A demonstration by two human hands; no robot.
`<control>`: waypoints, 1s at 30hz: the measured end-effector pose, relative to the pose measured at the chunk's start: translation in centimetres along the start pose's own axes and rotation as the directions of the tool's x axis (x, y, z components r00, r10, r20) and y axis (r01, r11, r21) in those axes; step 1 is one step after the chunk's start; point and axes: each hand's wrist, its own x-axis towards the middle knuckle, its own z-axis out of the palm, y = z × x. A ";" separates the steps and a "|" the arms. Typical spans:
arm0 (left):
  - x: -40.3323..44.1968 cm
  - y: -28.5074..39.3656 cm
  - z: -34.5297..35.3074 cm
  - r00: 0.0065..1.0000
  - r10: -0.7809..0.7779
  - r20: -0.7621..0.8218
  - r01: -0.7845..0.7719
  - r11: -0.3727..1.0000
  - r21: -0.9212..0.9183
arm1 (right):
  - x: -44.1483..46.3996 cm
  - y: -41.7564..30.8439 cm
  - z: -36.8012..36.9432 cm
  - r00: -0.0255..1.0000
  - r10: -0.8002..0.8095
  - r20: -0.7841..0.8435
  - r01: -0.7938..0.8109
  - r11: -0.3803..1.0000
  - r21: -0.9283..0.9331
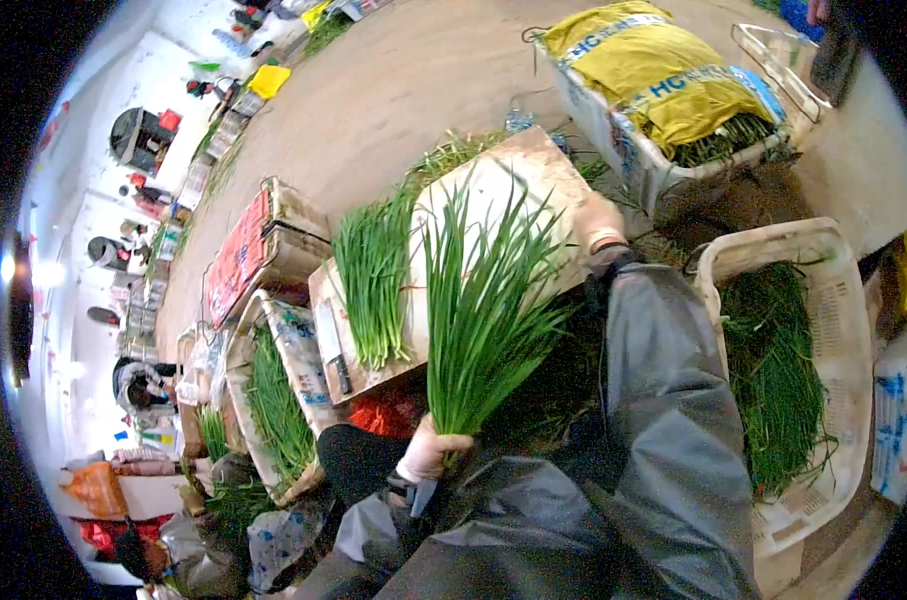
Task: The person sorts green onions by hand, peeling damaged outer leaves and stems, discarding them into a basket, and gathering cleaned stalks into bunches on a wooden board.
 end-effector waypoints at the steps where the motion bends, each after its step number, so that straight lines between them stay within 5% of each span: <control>1: 0.0 1.7 0.3 1.000 0.005 -0.029 -0.006 0.999 -0.032 | 0.4 1.1 -0.4 0.990 -0.005 -0.138 0.010 0.999 0.034; 7: 2.7 15.6 -2.0 0.974 0.192 -0.123 -0.181 0.979 0.094 | 0.1 2.9 -2.9 0.995 0.016 -0.100 -0.013 1.000 0.027; 10: 5.1 21.1 -3.8 0.912 0.372 -0.174 -0.348 0.924 0.157 | -1.2 2.4 -3.5 0.983 -0.123 -0.134 0.117 0.992 -0.054; 12: 7.3 22.2 -8.0 0.886 0.430 -0.170 -0.415 0.902 0.119 | -1.3 2.1 -4.0 0.993 -0.117 -0.003 0.117 0.993 -0.017; 18: 12.2 14.7 -21.2 0.951 0.141 -0.274 -0.109 0.985 0.131 | -1.9 1.7 -5.1 0.978 -0.204 0.032 0.201 0.977 0.068; 20: 11.8 12.3 -20.6 0.922 0.002 -0.388 0.082 0.976 0.201 | -2.3 1.5 -5.8 0.970 -0.233 0.068 0.227 0.970 0.086; 22: 11.8 10.2 -20.9 0.885 0.040 -0.463 0.153 0.915 0.372 | -3.8 0.4 -8.0 0.962 -0.206 0.181 0.190 0.977 0.099; 23: 11.6 10.1 -21.1 0.914 -0.168 -0.369 0.203 0.978 0.058 | -4.7 0.1 -8.4 0.965 -0.212 0.155 0.187 0.969 0.160; 30: 12.4 10.2 -22.8 0.949 -0.077 -0.305 0.141 0.971 0.195 | -9.3 0.8 -4.1 0.851 -0.503 0.153 0.510 0.860 -0.008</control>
